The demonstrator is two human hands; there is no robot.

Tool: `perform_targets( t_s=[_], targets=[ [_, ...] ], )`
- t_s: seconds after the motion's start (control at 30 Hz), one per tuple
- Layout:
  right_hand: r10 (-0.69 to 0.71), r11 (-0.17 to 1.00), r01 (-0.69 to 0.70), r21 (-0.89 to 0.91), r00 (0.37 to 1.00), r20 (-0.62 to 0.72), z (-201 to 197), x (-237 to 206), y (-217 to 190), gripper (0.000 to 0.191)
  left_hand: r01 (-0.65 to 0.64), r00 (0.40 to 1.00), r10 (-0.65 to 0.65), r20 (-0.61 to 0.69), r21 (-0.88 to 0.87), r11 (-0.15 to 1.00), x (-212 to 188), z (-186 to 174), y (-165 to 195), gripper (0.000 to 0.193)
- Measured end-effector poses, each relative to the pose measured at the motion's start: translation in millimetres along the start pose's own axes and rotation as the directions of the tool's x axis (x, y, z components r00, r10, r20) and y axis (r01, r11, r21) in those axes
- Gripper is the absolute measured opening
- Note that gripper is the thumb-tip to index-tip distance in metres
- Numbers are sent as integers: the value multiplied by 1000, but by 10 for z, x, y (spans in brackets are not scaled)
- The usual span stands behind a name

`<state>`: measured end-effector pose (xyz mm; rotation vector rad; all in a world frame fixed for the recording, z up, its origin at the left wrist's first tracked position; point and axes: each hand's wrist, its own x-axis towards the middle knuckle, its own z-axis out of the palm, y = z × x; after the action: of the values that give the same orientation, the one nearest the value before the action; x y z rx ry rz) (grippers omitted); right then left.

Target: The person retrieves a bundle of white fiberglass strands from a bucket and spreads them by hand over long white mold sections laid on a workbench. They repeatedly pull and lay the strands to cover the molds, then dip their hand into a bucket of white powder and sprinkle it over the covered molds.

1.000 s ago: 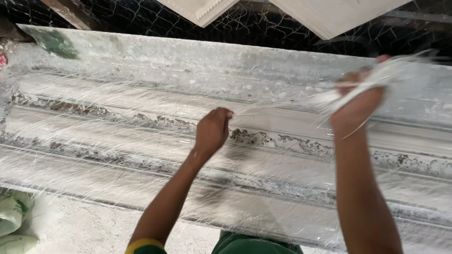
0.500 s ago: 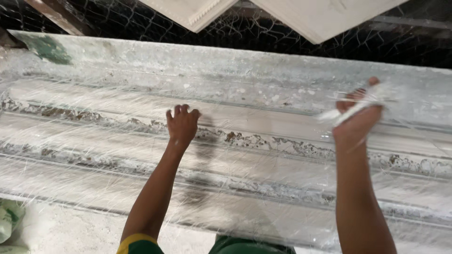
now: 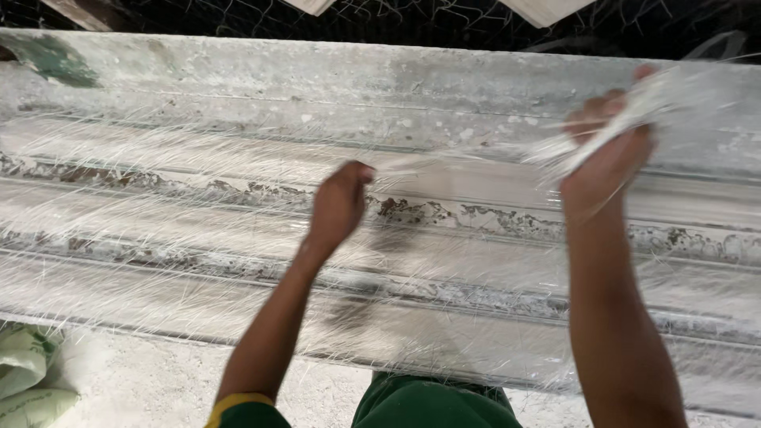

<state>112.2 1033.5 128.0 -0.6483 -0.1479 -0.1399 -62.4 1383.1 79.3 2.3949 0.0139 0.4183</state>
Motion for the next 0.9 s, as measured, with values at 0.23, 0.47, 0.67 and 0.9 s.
perform_targets(
  t_s=[0.23, 0.47, 0.67, 0.9],
  targets=[
    [-25, 995, 12, 101, 991, 129, -651, 258, -333, 41, 3, 993, -68, 99, 549, 836, 128, -309, -894, 45],
    [30, 991, -71, -117, 945, -325, -237, -161, -230, 41, 202, 952, -296, -71, 874, 442, 26, -382, -1430, 44],
    [309, 951, -305, 53, 929, -205, 514, -874, 338, 36, 355, 919, -258, 296, -343, 870, -43, 441, 491, 54],
    [118, 993, -118, 8, 988, -103, -43, -345, -295, 46, 144, 975, -84, 204, -298, 944, -87, 750, 988, 31]
  ],
)
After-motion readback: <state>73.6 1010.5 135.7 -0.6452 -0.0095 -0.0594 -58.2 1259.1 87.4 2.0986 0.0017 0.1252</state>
